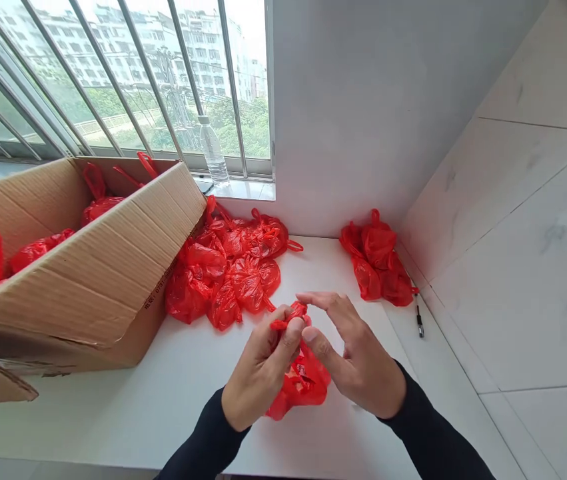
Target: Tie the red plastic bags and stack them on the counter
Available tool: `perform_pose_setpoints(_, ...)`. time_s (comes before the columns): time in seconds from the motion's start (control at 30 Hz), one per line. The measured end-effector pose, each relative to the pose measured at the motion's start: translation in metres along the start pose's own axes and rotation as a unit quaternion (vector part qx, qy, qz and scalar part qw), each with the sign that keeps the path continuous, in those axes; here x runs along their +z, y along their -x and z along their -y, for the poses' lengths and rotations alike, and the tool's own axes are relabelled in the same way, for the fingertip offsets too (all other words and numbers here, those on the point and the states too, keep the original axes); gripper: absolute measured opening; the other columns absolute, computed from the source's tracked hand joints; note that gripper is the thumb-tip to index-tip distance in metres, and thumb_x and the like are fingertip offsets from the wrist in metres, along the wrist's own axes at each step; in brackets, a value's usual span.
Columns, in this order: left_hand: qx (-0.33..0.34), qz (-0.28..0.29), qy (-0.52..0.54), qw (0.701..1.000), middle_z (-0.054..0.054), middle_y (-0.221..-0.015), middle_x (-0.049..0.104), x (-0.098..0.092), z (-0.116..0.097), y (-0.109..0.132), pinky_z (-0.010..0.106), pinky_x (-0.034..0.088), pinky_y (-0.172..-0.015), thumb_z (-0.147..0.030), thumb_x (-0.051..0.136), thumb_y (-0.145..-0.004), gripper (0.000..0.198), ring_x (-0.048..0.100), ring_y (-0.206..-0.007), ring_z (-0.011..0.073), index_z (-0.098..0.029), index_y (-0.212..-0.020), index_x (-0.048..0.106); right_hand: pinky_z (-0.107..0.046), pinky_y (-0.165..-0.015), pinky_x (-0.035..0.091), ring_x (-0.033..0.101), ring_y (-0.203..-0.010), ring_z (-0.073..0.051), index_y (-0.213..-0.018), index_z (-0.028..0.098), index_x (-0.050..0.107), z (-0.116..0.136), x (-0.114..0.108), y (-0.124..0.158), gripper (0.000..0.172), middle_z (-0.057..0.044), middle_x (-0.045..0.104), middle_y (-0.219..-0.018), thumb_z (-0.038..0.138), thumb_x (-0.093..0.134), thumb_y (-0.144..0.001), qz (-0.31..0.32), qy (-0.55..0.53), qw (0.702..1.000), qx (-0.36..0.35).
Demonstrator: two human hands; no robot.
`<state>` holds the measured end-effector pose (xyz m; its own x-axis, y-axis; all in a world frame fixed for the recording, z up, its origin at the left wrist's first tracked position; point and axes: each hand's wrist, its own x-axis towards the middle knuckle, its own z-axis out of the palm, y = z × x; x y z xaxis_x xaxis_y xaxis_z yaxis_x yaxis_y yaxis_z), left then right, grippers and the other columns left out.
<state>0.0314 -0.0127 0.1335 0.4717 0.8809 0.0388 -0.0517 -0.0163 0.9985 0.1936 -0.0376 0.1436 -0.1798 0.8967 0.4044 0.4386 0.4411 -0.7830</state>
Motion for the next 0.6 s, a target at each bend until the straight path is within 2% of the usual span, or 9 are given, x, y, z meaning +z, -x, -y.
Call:
perform_pose_setpoints(0.1,-0.040,0.018,0.023,0.999,-0.007,-0.060,0.036,-0.006,0.005,0.002,0.021,0.030,-0.050,-0.046,0.048,-0.098,0.033,0.031,-0.052,0.0066,-0.019,-0.077,0.045,-0.037,-0.088,0.049,0.060,-0.094,-0.019,-0.117,0.028,0.064,-0.010,0.000,-0.002,0.022,-0.002,0.068,-0.100,0.029,0.058,-0.095,0.033,-0.019,0.999,0.031)
perform_pose_setpoints(0.17,-0.056,0.006,0.035,0.998,-0.007,-0.058,0.040,-0.011,0.009,0.004,0.022,0.035,-0.053,-0.046,0.046,-0.098,0.031,0.037,-0.052,0.0074,-0.019,-0.083,0.050,-0.036,-0.082,0.049,0.059,-0.083,-0.018,-0.107,0.028,0.068,-0.010,-0.001,0.000,0.015,-0.001,0.068,-0.089,0.029,0.060,-0.094,0.024,-0.018,0.999,0.036)
perform_pose_setpoints(0.27,-0.091,-0.012,0.095,0.991,-0.004,-0.063,0.056,-0.021,0.014,0.007,0.026,0.047,-0.062,-0.045,0.044,-0.099,0.028,0.054,-0.057,0.0114,-0.022,-0.106,0.058,-0.034,-0.082,0.048,0.060,-0.082,-0.017,-0.106,0.027,0.067,-0.003,-0.001,0.006,0.014,0.000,0.068,-0.088,0.026,0.063,-0.092,0.009,-0.039,0.999,0.033)
perform_pose_setpoints(0.33,-0.101,-0.001,0.117,0.988,0.000,-0.076,0.064,-0.027,0.015,0.009,0.028,0.051,-0.069,-0.043,0.049,-0.097,0.027,0.062,-0.067,0.0138,-0.022,-0.108,0.062,-0.032,-0.080,0.050,0.062,-0.079,-0.016,-0.106,0.026,0.066,0.001,0.002,0.010,0.016,0.001,0.069,-0.086,0.026,0.066,-0.090,0.045,-0.072,0.996,0.039)
perform_pose_setpoints(0.37,-0.100,0.012,0.106,0.989,0.001,-0.082,0.066,-0.030,0.015,0.009,0.028,0.052,-0.071,-0.041,0.054,-0.096,0.025,0.063,-0.071,0.0139,-0.021,-0.104,0.065,-0.030,-0.076,0.050,0.062,-0.075,-0.015,-0.105,0.026,0.066,0.001,0.004,0.011,0.015,0.002,0.069,-0.084,0.027,0.065,-0.091,0.063,-0.081,0.994,0.047)
perform_pose_setpoints(0.43,-0.086,0.033,0.045,0.995,0.002,-0.086,0.067,-0.034,0.015,0.011,0.026,0.052,-0.072,-0.036,0.062,-0.092,0.019,0.063,-0.075,0.0130,-0.020,-0.096,0.070,-0.029,-0.071,0.049,0.060,-0.071,-0.015,-0.103,0.025,0.066,-0.005,0.010,0.012,0.012,0.002,0.069,-0.081,0.030,0.059,-0.094,0.044,-0.061,0.995,0.062)
perform_pose_setpoints(0.53,-0.032,0.029,-0.088,0.995,0.001,-0.084,0.068,-0.035,0.017,0.014,0.023,0.051,-0.070,-0.026,0.063,-0.090,0.012,0.061,-0.074,0.0113,-0.021,-0.097,0.071,-0.034,-0.085,0.047,0.060,-0.093,-0.019,-0.112,0.025,0.064,-0.021,0.021,0.009,0.021,-0.003,0.069,-0.102,0.030,0.048,-0.100,-0.022,-0.019,0.998,0.053)
perform_pose_setpoints(0.6,0.040,0.003,-0.189,0.981,0.000,-0.088,0.069,-0.034,0.024,0.016,0.023,0.052,-0.071,-0.014,0.058,-0.089,0.022,0.063,-0.076,0.0111,-0.023,-0.105,0.069,-0.034,-0.086,0.047,0.060,-0.095,-0.019,-0.125,0.026,0.059,-0.033,0.028,0.006,0.030,-0.003,0.068,-0.102,0.031,0.041,-0.102,0.017,-0.050,0.997,0.061)
